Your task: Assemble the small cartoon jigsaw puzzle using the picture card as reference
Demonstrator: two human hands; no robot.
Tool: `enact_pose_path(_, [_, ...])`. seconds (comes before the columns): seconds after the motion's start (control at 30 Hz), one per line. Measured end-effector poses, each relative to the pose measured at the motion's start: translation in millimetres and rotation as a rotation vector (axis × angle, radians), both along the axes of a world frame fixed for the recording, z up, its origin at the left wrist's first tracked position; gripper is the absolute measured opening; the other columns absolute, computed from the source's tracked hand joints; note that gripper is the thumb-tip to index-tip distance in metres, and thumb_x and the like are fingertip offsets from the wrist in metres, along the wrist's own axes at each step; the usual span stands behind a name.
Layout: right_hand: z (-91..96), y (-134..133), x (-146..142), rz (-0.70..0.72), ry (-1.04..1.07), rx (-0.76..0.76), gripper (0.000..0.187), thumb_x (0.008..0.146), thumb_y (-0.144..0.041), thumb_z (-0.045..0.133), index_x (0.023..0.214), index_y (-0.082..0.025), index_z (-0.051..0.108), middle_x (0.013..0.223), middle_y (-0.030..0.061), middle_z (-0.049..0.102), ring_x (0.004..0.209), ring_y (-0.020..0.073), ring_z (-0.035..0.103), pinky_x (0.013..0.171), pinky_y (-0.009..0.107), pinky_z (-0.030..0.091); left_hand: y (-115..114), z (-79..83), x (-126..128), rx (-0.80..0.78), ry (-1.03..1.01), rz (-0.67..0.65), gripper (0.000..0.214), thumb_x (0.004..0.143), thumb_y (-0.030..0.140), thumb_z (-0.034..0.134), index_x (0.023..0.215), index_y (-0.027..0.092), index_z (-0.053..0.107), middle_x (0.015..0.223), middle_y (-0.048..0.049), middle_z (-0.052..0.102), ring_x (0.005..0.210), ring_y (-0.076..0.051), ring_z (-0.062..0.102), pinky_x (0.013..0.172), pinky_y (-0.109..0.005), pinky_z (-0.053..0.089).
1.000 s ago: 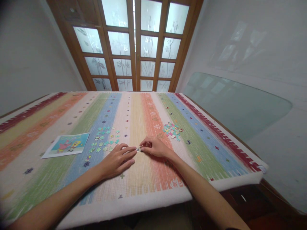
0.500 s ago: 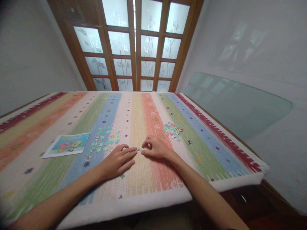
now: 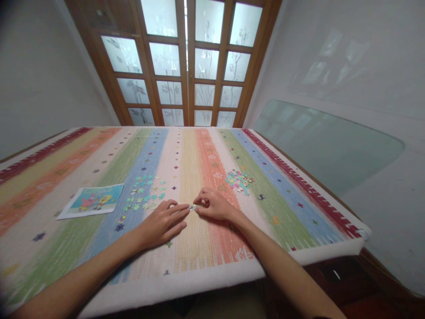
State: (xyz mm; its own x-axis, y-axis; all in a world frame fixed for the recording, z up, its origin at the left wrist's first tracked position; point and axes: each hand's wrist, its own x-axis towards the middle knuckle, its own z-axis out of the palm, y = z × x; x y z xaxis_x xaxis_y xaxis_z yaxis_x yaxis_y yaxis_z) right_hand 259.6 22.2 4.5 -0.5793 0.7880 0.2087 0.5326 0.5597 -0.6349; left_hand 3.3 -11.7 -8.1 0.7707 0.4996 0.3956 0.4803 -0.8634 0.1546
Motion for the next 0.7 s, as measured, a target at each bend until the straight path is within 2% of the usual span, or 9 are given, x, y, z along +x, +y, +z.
enact_pose_path(0.13, [-1.2, -0.5, -1.1, -0.003, -0.011, 0.038, 0.009, 0.086, -0.019, 0.070, 0.090, -0.018, 0.077, 0.085, 0.0035, 0.061, 0.076, 0.0155, 0.057, 0.070, 0.029, 0.044, -0.2, -0.1, 0.1, 0.007, 0.006, 0.001, 0.034, 0.106, 0.033, 0.046, 0.132, 0.017, 0.061, 0.130, -0.0098, 0.068, 0.107, -0.029, 0.055, 0.093, -0.045, 0.046])
enact_pose_path(0.37, [-7.3, -3.1, -6.3, -0.041, -0.057, 0.199, 0.007, 0.081, -0.015, 0.070, 0.081, -0.017, 0.076, 0.084, 0.0046, 0.062, 0.080, 0.0180, 0.058, 0.076, 0.032, 0.045, -0.5, 0.1, 0.6, 0.002, 0.001, -0.002, 0.033, 0.106, 0.032, 0.046, 0.130, 0.017, 0.062, 0.129, -0.0107, 0.068, 0.106, -0.028, 0.055, 0.094, -0.045, 0.047])
enact_pose_path(0.7, [-6.5, -2.7, -6.1, -0.034, -0.076, 0.194, 0.006, 0.085, -0.019, 0.070, 0.084, -0.018, 0.076, 0.084, 0.0042, 0.062, 0.078, 0.0175, 0.058, 0.075, 0.030, 0.044, -0.2, 2.1, -0.2, -0.006, -0.010, -0.012, 0.032, 0.105, 0.032, 0.047, 0.130, 0.019, 0.063, 0.129, -0.0106, 0.068, 0.108, -0.028, 0.056, 0.095, -0.045, 0.046])
